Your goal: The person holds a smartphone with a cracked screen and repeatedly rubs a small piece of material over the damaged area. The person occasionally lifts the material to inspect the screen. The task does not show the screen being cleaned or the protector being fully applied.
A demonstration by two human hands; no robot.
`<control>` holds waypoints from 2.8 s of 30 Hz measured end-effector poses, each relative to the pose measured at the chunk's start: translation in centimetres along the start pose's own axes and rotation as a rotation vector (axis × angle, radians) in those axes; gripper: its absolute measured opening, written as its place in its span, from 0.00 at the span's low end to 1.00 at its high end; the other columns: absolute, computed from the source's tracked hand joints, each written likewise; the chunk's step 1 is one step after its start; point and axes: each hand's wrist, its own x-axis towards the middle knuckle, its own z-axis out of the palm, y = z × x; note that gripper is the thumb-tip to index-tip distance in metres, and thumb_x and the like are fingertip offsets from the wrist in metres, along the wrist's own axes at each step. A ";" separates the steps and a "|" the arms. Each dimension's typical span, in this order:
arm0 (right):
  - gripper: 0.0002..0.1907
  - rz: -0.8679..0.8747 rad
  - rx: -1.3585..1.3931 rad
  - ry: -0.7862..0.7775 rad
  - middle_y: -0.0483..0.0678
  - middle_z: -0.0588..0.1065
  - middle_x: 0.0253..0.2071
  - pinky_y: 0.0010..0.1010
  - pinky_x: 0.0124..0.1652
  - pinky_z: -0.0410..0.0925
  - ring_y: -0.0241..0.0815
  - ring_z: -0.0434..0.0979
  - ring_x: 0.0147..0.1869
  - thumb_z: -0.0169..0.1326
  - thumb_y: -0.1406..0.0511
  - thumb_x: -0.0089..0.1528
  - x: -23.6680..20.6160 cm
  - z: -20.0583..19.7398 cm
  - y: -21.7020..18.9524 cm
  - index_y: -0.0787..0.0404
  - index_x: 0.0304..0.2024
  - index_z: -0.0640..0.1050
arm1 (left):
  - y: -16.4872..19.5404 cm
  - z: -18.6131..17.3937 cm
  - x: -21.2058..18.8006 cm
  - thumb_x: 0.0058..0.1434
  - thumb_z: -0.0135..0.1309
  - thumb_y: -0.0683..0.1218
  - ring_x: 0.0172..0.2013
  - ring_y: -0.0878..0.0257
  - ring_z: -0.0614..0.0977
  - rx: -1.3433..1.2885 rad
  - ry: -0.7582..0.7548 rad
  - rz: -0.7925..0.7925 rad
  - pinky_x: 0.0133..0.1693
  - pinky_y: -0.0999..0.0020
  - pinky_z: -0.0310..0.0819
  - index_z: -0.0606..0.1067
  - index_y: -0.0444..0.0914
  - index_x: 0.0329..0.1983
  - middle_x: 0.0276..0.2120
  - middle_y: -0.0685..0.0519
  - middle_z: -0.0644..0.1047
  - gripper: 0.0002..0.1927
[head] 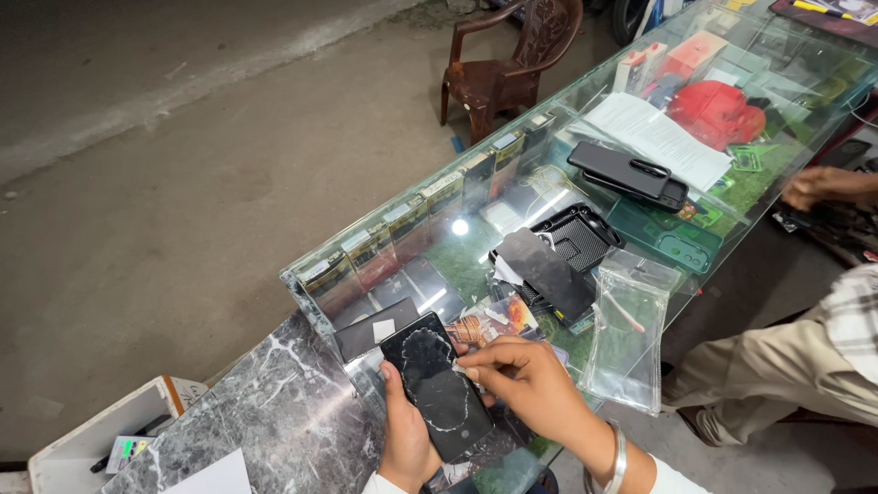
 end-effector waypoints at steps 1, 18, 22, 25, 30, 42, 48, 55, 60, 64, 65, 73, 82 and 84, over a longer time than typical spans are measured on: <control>0.10 -0.024 -0.047 0.011 0.45 0.82 0.36 0.23 0.29 0.73 0.32 0.82 0.27 0.60 0.70 0.59 0.0 -0.1 0.0 0.63 0.42 0.87 | 0.0 -0.1 0.0 0.70 0.30 0.71 0.42 0.53 0.83 0.002 0.021 0.012 0.44 0.58 0.80 0.71 0.32 0.59 0.46 0.44 0.80 0.41; 0.10 -0.269 -0.250 -0.056 0.47 0.82 0.38 0.26 0.25 0.77 0.36 0.86 0.33 0.54 0.76 0.58 1.1 0.6 -0.9 0.63 0.35 0.85 | -1.8 -3.3 0.5 0.64 0.31 0.72 0.42 0.55 0.85 0.010 0.237 -0.135 0.46 0.58 0.80 0.72 0.36 0.58 0.45 0.45 0.81 0.41; 0.12 -0.724 -0.458 -0.032 0.50 0.80 0.36 0.35 0.42 0.74 0.50 0.82 0.42 0.59 0.77 0.52 -1.4 2.9 -0.9 0.62 0.38 0.83 | -2.2 -2.6 1.1 0.70 0.32 0.72 0.44 0.55 0.83 -0.041 0.250 -0.071 0.47 0.60 0.79 0.72 0.32 0.60 0.47 0.44 0.80 0.42; 0.12 -0.756 -0.431 0.198 0.49 0.80 0.36 0.34 0.43 0.74 0.49 0.83 0.42 0.60 0.75 0.53 -1.7 2.0 -1.0 0.61 0.39 0.84 | -1.2 -0.8 1.3 0.63 0.31 0.71 0.44 0.53 0.85 -0.163 0.311 -0.040 0.46 0.58 0.81 0.71 0.37 0.59 0.47 0.47 0.81 0.40; 0.10 -0.363 -0.291 0.245 0.44 0.82 0.38 0.25 0.26 0.73 0.35 0.84 0.37 0.61 0.72 0.59 -1.9 -1.2 -0.8 0.61 0.43 0.86 | 0.4 1.1 0.1 0.65 0.28 0.74 0.40 0.51 0.84 -0.068 0.021 -0.034 0.43 0.54 0.83 0.70 0.35 0.61 0.44 0.45 0.80 0.44; 0.11 0.302 0.486 -0.069 0.45 0.83 0.39 0.25 0.34 0.71 0.36 0.80 0.33 0.55 0.66 0.61 0.6 -1.8 3.7 0.66 0.43 0.80 | 0.3 1.0 0.4 0.62 0.28 0.73 0.42 0.54 0.85 -0.055 0.241 -0.013 0.43 0.47 0.83 0.69 0.34 0.59 0.46 0.45 0.80 0.43; 0.09 0.223 0.543 -0.105 0.46 0.78 0.35 0.25 0.34 0.71 0.32 0.76 0.32 0.58 0.67 0.64 1.2 -2.4 4.6 0.67 0.43 0.80 | 0.5 0.9 0.5 0.63 0.26 0.77 0.40 0.48 0.85 -0.022 0.068 -0.057 0.44 0.53 0.83 0.70 0.32 0.58 0.42 0.43 0.79 0.48; 0.13 0.124 0.353 -0.106 0.48 0.83 0.39 0.27 0.36 0.74 0.37 0.80 0.34 0.57 0.69 0.60 1.4 -1.9 3.8 0.66 0.47 0.80 | 0.6 1.1 0.3 0.63 0.24 0.75 0.41 0.51 0.84 -0.008 0.123 -0.042 0.44 0.51 0.83 0.69 0.33 0.60 0.45 0.45 0.79 0.47; 0.08 -0.010 0.391 -0.109 0.52 0.80 0.40 0.31 0.41 0.77 0.37 0.82 0.45 0.57 0.73 0.62 1.1 -1.4 3.8 0.71 0.44 0.77 | 0.8 1.2 0.3 0.63 0.23 0.76 0.39 0.49 0.85 0.008 0.073 -0.064 0.42 0.53 0.83 0.69 0.33 0.59 0.43 0.43 0.79 0.47; 0.07 0.099 0.559 -0.088 0.55 0.81 0.39 0.34 0.37 0.76 0.42 0.81 0.39 0.56 0.74 0.62 0.9 -1.5 3.8 0.68 0.43 0.75 | 0.8 1.2 0.3 0.64 0.22 0.76 0.40 0.51 0.84 -0.028 0.031 -0.054 0.45 0.54 0.82 0.69 0.31 0.58 0.42 0.40 0.78 0.49; 0.08 0.130 0.609 -0.076 0.55 0.81 0.38 0.35 0.37 0.77 0.44 0.82 0.40 0.56 0.74 0.61 0.9 -1.6 3.7 0.65 0.43 0.74 | 0.8 1.2 0.3 0.64 0.23 0.76 0.40 0.51 0.84 -0.040 0.058 -0.047 0.45 0.53 0.82 0.69 0.30 0.58 0.42 0.40 0.78 0.48; 0.15 -0.037 0.217 0.067 0.48 0.81 0.41 0.29 0.42 0.75 0.38 0.82 0.43 0.58 0.75 0.59 0.8 -4.2 3.7 0.66 0.49 0.80 | 0.4 0.9 0.4 0.62 0.26 0.74 0.47 0.55 0.81 -0.064 0.141 -0.012 0.44 0.44 0.83 0.67 0.36 0.61 0.50 0.46 0.77 0.44; 0.20 -0.037 -0.460 0.169 0.45 0.84 0.38 0.27 0.35 0.76 0.35 0.86 0.35 0.59 0.67 0.56 -0.6 -8.4 -0.3 0.53 0.52 0.82 | 0.1 0.1 0.7 0.63 0.28 0.76 0.47 0.54 0.80 -0.063 0.116 0.029 0.41 0.42 0.84 0.67 0.36 0.62 0.50 0.45 0.76 0.45; 0.16 -0.041 -0.678 0.252 0.45 0.83 0.38 0.30 0.31 0.74 0.39 0.84 0.29 0.61 0.64 0.57 -0.4 -8.3 -1.2 0.52 0.48 0.85 | 0.0 0.1 0.7 0.64 0.28 0.75 0.47 0.54 0.80 -0.065 0.095 0.042 0.42 0.42 0.83 0.67 0.36 0.63 0.50 0.44 0.76 0.45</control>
